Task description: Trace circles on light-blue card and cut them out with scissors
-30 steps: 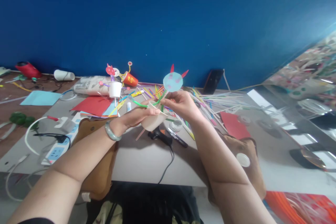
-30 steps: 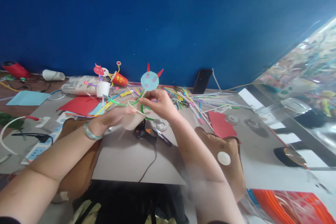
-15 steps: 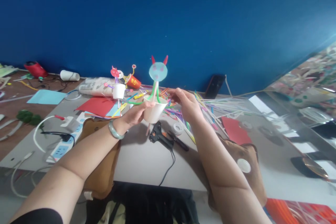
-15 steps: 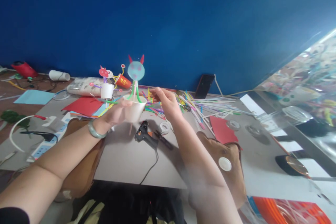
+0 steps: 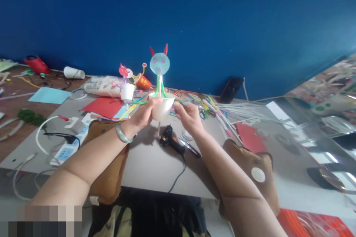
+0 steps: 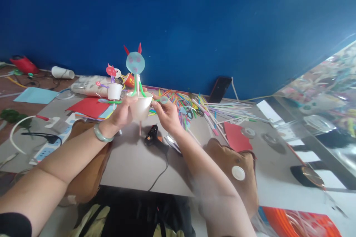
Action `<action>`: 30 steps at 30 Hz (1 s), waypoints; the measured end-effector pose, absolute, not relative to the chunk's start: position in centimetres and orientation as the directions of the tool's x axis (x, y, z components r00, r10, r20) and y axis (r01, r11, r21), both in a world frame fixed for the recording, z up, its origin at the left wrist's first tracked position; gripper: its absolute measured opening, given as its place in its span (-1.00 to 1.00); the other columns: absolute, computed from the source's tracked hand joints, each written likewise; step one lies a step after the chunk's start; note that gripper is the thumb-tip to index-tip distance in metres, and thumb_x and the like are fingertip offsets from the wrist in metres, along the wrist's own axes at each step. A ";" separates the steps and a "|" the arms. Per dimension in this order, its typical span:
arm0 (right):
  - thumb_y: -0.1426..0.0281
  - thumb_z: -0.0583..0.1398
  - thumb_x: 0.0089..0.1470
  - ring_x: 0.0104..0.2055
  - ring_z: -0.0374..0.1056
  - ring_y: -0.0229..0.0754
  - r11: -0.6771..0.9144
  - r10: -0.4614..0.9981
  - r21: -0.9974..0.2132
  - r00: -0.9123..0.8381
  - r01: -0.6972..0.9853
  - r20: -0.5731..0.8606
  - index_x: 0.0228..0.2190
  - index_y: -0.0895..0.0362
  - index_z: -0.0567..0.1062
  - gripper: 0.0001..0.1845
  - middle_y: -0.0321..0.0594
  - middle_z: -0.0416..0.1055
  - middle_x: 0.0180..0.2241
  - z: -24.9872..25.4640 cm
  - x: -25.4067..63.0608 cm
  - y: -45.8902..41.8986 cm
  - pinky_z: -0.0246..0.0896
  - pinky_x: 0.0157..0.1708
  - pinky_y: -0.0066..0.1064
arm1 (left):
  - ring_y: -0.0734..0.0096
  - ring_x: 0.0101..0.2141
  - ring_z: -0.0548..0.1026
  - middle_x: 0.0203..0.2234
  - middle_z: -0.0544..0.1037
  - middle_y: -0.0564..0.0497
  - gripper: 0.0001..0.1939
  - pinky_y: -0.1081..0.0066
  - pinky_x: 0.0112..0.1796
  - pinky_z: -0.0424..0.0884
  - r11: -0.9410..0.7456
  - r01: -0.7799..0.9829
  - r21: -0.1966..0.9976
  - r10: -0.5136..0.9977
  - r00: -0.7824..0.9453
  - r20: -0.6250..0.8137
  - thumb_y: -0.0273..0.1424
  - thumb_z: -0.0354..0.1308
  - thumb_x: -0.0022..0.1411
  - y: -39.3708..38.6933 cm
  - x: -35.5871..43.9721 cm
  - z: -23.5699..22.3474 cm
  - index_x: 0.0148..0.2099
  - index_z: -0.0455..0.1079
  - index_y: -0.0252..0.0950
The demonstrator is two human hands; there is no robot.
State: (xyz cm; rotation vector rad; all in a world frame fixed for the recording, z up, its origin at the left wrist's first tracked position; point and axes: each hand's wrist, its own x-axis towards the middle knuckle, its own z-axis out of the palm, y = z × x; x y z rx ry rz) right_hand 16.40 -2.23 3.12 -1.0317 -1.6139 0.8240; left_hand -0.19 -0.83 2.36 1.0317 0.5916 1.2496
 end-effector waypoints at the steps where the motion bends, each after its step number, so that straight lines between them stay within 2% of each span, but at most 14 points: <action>1: -0.10 0.22 0.10 -0.31 0.40 -0.09 0.405 0.914 -0.882 -0.090 0.241 0.395 -0.50 0.09 0.53 -0.49 -0.20 0.42 -0.53 3.0 16.3 -2.2 0.35 -0.28 -0.30 | 0.24 -0.25 0.56 -0.22 0.61 -0.09 -0.42 0.38 -0.34 0.42 -0.026 -0.478 0.878 0.955 0.247 0.163 -0.13 0.23 0.06 -0.8 -0.2 2.4 0.10 0.38 -0.28; 4: -0.14 0.23 0.07 -0.36 0.37 -0.11 0.420 0.903 -0.875 -0.009 0.241 0.430 -0.59 0.09 0.45 -0.44 -0.25 0.32 -0.61 2.7 16.1 -2.2 0.33 -0.33 -0.31 | 0.28 -0.28 0.55 -0.25 0.59 -0.06 -0.46 0.40 -0.36 0.41 -0.035 -0.462 0.886 0.956 0.243 0.165 -0.12 0.22 0.10 -0.8 -0.1 2.2 0.07 0.39 -0.29; 8: -0.14 0.22 0.08 -0.40 0.32 -0.16 0.420 0.896 -0.873 0.039 0.247 0.442 -0.55 0.09 0.44 -0.44 -0.28 0.32 -0.60 2.6 15.8 -2.3 0.28 -0.36 -0.33 | 0.33 -0.36 0.52 -0.31 0.57 -0.04 -0.51 0.40 -0.41 0.38 -0.027 -0.453 0.891 0.956 0.248 0.155 -0.10 0.22 0.09 -1.0 -0.1 2.1 -0.02 0.42 -0.30; 16: -0.12 0.19 0.13 -0.46 0.21 -0.24 0.411 0.894 -0.873 0.072 0.263 0.442 -0.54 0.07 0.37 -0.46 -0.31 0.31 -0.56 2.8 15.8 -2.5 0.22 -0.40 -0.36 | 0.32 -0.35 0.53 -0.28 0.56 -0.02 -0.43 0.37 -0.36 0.41 -0.043 -0.474 0.879 0.939 0.282 0.198 -0.14 0.21 0.10 -1.0 -0.2 2.5 0.13 0.34 -0.27; 24: -0.03 0.18 0.19 -0.46 0.20 -0.27 0.432 0.876 -0.862 0.106 0.265 0.471 -0.52 0.07 0.36 -0.53 -0.32 0.30 -0.54 2.7 15.8 -2.7 0.23 -0.36 -0.37 | 0.27 -0.31 0.55 -0.25 0.58 -0.04 -0.43 0.37 -0.35 0.41 -0.031 -0.479 0.877 0.917 0.335 0.215 -0.16 0.22 0.09 -1.0 -0.2 2.5 0.12 0.34 -0.27; 30: -0.05 0.19 0.17 -0.48 0.20 -0.27 0.421 0.878 -0.870 0.125 0.256 0.462 -0.54 0.07 0.36 -0.51 -0.33 0.29 -0.56 2.7 15.7 -2.7 0.22 -0.38 -0.38 | 0.27 -0.30 0.55 -0.22 0.59 -0.05 -0.44 0.35 -0.33 0.42 -0.004 -0.492 0.870 0.911 0.357 0.205 -0.18 0.20 0.10 -0.9 -0.3 2.5 0.13 0.36 -0.27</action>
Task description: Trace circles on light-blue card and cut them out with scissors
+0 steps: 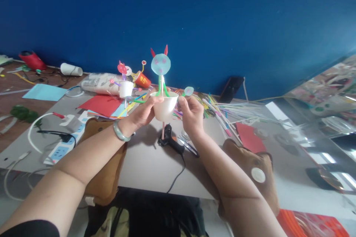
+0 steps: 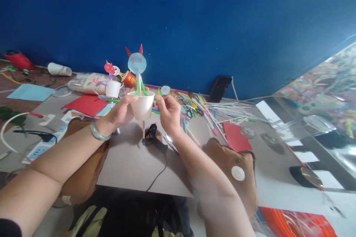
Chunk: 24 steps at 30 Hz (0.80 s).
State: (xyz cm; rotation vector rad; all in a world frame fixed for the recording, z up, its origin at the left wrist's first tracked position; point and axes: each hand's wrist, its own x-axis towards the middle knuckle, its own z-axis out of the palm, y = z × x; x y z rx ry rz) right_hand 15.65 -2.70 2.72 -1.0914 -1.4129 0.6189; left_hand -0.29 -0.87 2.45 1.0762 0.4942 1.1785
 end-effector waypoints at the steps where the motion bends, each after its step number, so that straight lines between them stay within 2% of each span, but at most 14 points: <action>1: -0.05 0.19 0.18 -0.48 0.21 -0.27 0.422 0.878 -0.872 0.125 0.250 0.461 -0.53 0.07 0.37 -0.51 -0.33 0.30 -0.57 2.7 15.6 -2.7 0.23 -0.38 -0.38 | 0.26 -0.29 0.55 -0.21 0.59 -0.05 -0.43 0.35 -0.32 0.43 -0.005 -0.493 0.870 0.910 0.358 0.208 -0.17 0.20 0.09 -0.8 -0.3 2.4 0.14 0.35 -0.27; 5: -0.07 0.11 0.22 -0.46 0.25 -0.24 0.415 0.881 -0.873 0.124 0.256 0.456 -0.48 0.06 0.42 -0.51 -0.31 0.30 -0.56 2.2 15.2 -2.8 0.25 -0.38 -0.36 | 0.21 -0.26 0.56 -0.19 0.59 -0.08 -0.44 0.32 -0.31 0.44 -0.009 -0.488 0.873 0.906 0.365 0.213 -0.15 0.19 0.09 -0.9 -0.2 2.3 0.11 0.38 -0.28; 9: -0.15 0.02 0.24 -0.39 0.31 -0.18 0.413 0.895 -0.875 0.064 0.253 0.441 -0.39 0.07 0.48 -0.42 -0.24 0.35 -0.49 1.7 15.0 -3.0 0.30 -0.34 -0.33 | 0.17 -0.21 0.56 -0.17 0.59 -0.11 -0.51 0.29 -0.27 0.45 -0.016 -0.494 0.869 0.905 0.362 0.223 -0.16 0.19 0.13 -1.1 -0.1 2.0 0.05 0.42 -0.30; 12: -0.19 0.05 0.20 -0.20 0.38 -0.10 0.460 0.887 -0.868 -0.047 0.185 0.460 -0.20 0.07 0.50 -0.40 -0.15 0.47 -0.29 1.6 14.7 -3.3 0.36 -0.18 -0.27 | 0.15 -0.18 0.55 -0.17 0.59 -0.12 -0.53 0.30 -0.23 0.45 -0.039 -0.483 0.875 0.897 0.369 0.243 -0.17 0.19 0.16 -1.1 -0.1 1.8 0.05 0.44 -0.31; 14: -0.20 0.13 0.13 -0.09 0.40 -0.06 0.476 0.878 -0.872 -0.114 0.117 0.464 -0.04 0.05 0.44 -0.36 -0.10 0.49 -0.13 1.7 14.4 -3.4 0.37 -0.09 -0.24 | 0.14 -0.15 0.55 -0.17 0.59 -0.13 -0.53 0.30 -0.20 0.44 -0.053 -0.458 0.887 0.892 0.378 0.248 -0.16 0.20 0.18 -1.0 -0.1 1.6 0.06 0.44 -0.32; 16: -0.19 0.22 0.06 -0.05 0.41 -0.04 0.450 0.889 -0.889 -0.133 0.084 0.438 0.04 0.03 0.39 -0.30 -0.08 0.48 -0.06 1.8 14.2 -3.5 0.38 -0.06 -0.22 | 0.13 -0.11 0.53 -0.15 0.58 -0.14 -0.51 0.28 -0.13 0.44 -0.063 -0.427 0.902 0.889 0.386 0.245 -0.14 0.22 0.20 -0.9 -0.2 1.4 0.09 0.44 -0.32; 21: -0.10 0.29 0.06 0.02 0.41 -0.03 0.426 0.905 -0.904 -0.020 0.048 0.425 0.02 0.05 0.35 -0.34 -0.05 0.46 -0.01 1.8 14.5 -2.9 0.40 -0.01 -0.22 | 0.14 -0.02 0.51 -0.08 0.58 -0.14 -0.42 0.22 0.01 0.41 -0.081 -0.410 0.909 0.884 0.392 0.255 -0.15 0.33 0.17 -0.9 -0.5 1.5 0.18 0.38 -0.27; 24: -0.07 0.30 0.06 -0.01 0.43 -0.03 0.423 0.903 -0.906 0.067 0.017 0.424 0.04 0.06 0.33 -0.33 -0.03 0.46 -0.01 2.0 15.3 -2.4 0.45 -0.10 -0.25 | 0.23 -0.05 0.53 -0.06 0.59 -0.10 -0.45 0.25 0.00 0.43 -0.134 -0.450 0.883 0.895 0.328 0.303 -0.25 0.39 0.15 -0.9 -0.4 1.9 0.16 0.40 -0.22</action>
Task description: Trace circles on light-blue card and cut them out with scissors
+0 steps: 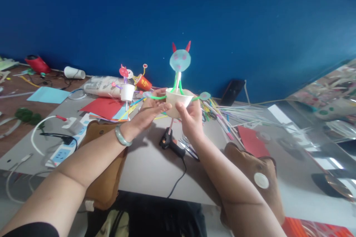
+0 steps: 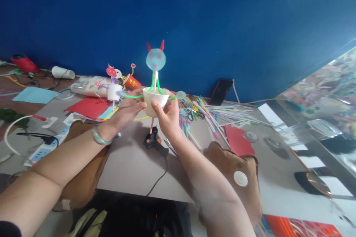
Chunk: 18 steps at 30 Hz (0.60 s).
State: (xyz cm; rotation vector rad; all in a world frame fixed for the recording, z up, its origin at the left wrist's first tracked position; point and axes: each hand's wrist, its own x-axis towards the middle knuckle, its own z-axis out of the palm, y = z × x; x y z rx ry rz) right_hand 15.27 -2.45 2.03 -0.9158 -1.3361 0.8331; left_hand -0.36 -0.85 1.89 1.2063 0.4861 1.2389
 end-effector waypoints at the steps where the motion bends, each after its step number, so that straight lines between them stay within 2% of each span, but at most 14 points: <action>1: -0.06 0.30 0.06 -0.04 0.45 -0.03 0.419 0.904 -0.908 0.085 0.007 0.418 0.06 0.06 0.32 -0.32 -0.04 0.47 -0.03 2.1 15.5 -2.3 0.47 -0.15 -0.26 | 0.27 -0.07 0.55 -0.07 0.60 -0.07 -0.48 0.26 -0.01 0.43 -0.170 -0.467 0.868 0.904 0.276 0.326 -0.27 0.40 0.13 -0.8 -0.3 2.0 0.13 0.44 -0.21; 5: -0.04 0.31 0.06 -0.15 0.48 -0.07 0.430 0.898 -0.902 0.116 -0.032 0.424 0.07 0.02 0.30 -0.34 -0.13 0.49 -0.14 2.4 16.2 -2.0 0.51 -0.27 -0.27 | 0.36 -0.17 0.57 -0.19 0.65 -0.03 -0.70 0.31 -0.04 0.45 -0.310 -0.496 0.811 0.918 0.066 0.391 -0.27 0.44 0.08 -0.3 0.0 2.3 -0.13 0.58 -0.22; 8: 0.01 0.31 0.09 -0.16 0.48 -0.09 0.454 0.886 -0.891 0.117 -0.025 0.448 0.07 0.01 0.31 -0.38 -0.15 0.49 -0.17 2.3 16.3 -1.9 0.52 -0.27 -0.28 | 0.39 -0.21 0.57 -0.21 0.66 -0.02 -0.81 0.33 -0.09 0.48 -0.352 -0.484 0.801 0.914 0.006 0.405 -0.25 0.44 0.07 -0.1 -0.1 2.2 -0.27 0.62 -0.21; 13: 0.04 0.31 0.11 -0.11 0.47 -0.08 0.477 0.876 -0.879 0.096 -0.032 0.472 0.10 -0.01 0.30 -0.38 -0.13 0.49 -0.12 1.9 16.0 -2.0 0.52 -0.26 -0.30 | 0.38 -0.26 0.57 -0.29 0.66 0.01 -0.79 0.30 -0.09 0.48 -0.345 -0.460 0.818 0.922 -0.002 0.388 -0.21 0.45 0.07 0.0 -0.4 1.9 -0.28 0.62 -0.20; 18: 0.06 0.33 0.10 -0.04 0.46 -0.05 0.481 0.874 -0.876 0.095 -0.042 0.476 0.09 0.00 0.29 -0.38 -0.11 0.48 -0.06 1.6 15.8 -1.9 0.51 -0.15 -0.22 | 0.41 -0.32 0.57 -0.40 0.63 0.02 -0.73 0.32 -0.12 0.46 -0.308 -0.426 0.851 0.932 0.042 0.359 -0.17 0.45 0.05 0.5 -0.9 2.0 -0.29 0.61 -0.24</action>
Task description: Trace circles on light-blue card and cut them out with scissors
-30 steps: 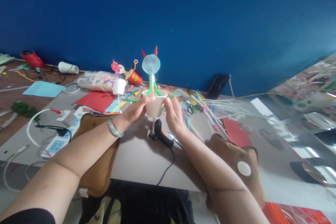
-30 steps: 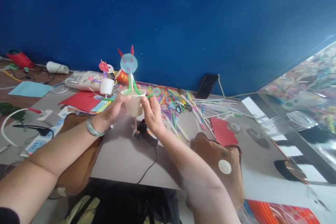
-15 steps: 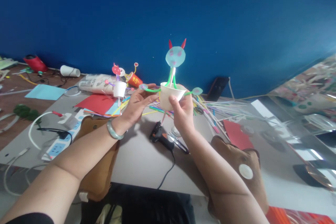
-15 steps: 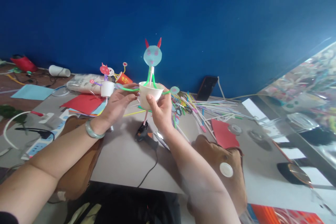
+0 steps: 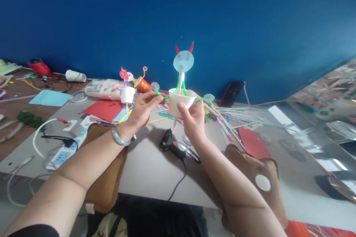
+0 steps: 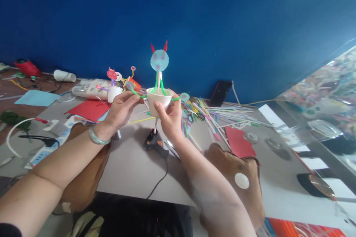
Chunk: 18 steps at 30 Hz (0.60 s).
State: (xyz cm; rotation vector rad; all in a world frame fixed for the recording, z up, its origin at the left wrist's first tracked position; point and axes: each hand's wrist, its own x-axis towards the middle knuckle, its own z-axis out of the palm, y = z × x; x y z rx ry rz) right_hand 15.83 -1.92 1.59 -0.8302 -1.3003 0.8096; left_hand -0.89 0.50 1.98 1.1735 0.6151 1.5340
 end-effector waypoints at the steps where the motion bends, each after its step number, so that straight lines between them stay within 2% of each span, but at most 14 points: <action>1: 0.07 0.33 0.10 -0.02 0.45 -0.04 0.490 0.869 -0.871 0.095 -0.040 0.485 0.09 0.00 0.29 -0.38 -0.11 0.47 -0.04 1.5 15.8 -1.9 0.50 -0.12 -0.21 | 0.42 -0.34 0.56 -0.42 0.62 0.03 -0.72 0.34 -0.15 0.46 -0.302 -0.429 0.851 0.935 0.041 0.352 -0.17 0.46 0.02 0.6 -1.0 2.1 -0.31 0.60 -0.25; 4: 0.09 0.33 0.10 0.05 0.42 -0.02 0.523 0.851 -0.852 0.087 -0.034 0.518 0.10 -0.01 0.28 -0.38 -0.09 0.45 0.01 1.4 15.7 -1.8 0.47 -0.03 -0.17 | 0.46 -0.39 0.53 -0.46 0.61 0.03 -0.69 0.38 -0.22 0.44 -0.288 -0.428 0.857 0.940 0.043 0.338 -0.16 0.49 -0.04 0.7 -1.1 2.4 -0.36 0.59 -0.27; 7: 0.09 0.31 0.13 0.11 0.39 0.00 0.542 0.839 -0.840 0.065 -0.016 0.540 0.15 -0.04 0.25 -0.36 -0.09 0.43 0.05 1.3 15.7 -1.8 0.44 0.02 -0.14 | 0.45 -0.40 0.52 -0.47 0.61 0.03 -0.71 0.38 -0.24 0.41 -0.288 -0.393 0.873 0.938 0.068 0.340 -0.17 0.47 0.00 0.7 -1.2 2.5 -0.35 0.60 -0.27; 13: 0.11 0.31 0.13 0.08 0.40 -0.01 0.555 0.831 -0.832 0.045 0.003 0.554 0.14 -0.06 0.26 -0.39 -0.12 0.42 0.05 1.1 15.5 -2.1 0.42 0.03 -0.12 | 0.49 -0.42 0.48 -0.52 0.57 0.06 -0.75 0.40 -0.25 0.38 -0.291 -0.374 0.881 0.935 0.083 0.344 -0.20 0.44 0.06 0.8 -1.3 2.4 -0.41 0.57 -0.27; 18: 0.13 0.30 0.14 0.11 0.38 0.00 0.577 0.815 -0.816 0.036 0.032 0.578 0.13 -0.07 0.26 -0.41 -0.13 0.40 0.08 1.0 15.4 -2.3 0.39 0.07 -0.10 | 0.49 -0.43 0.48 -0.53 0.56 0.06 -0.72 0.39 -0.25 0.38 -0.285 -0.373 0.883 0.939 0.077 0.336 -0.18 0.45 0.04 0.8 -1.4 2.5 -0.45 0.54 -0.29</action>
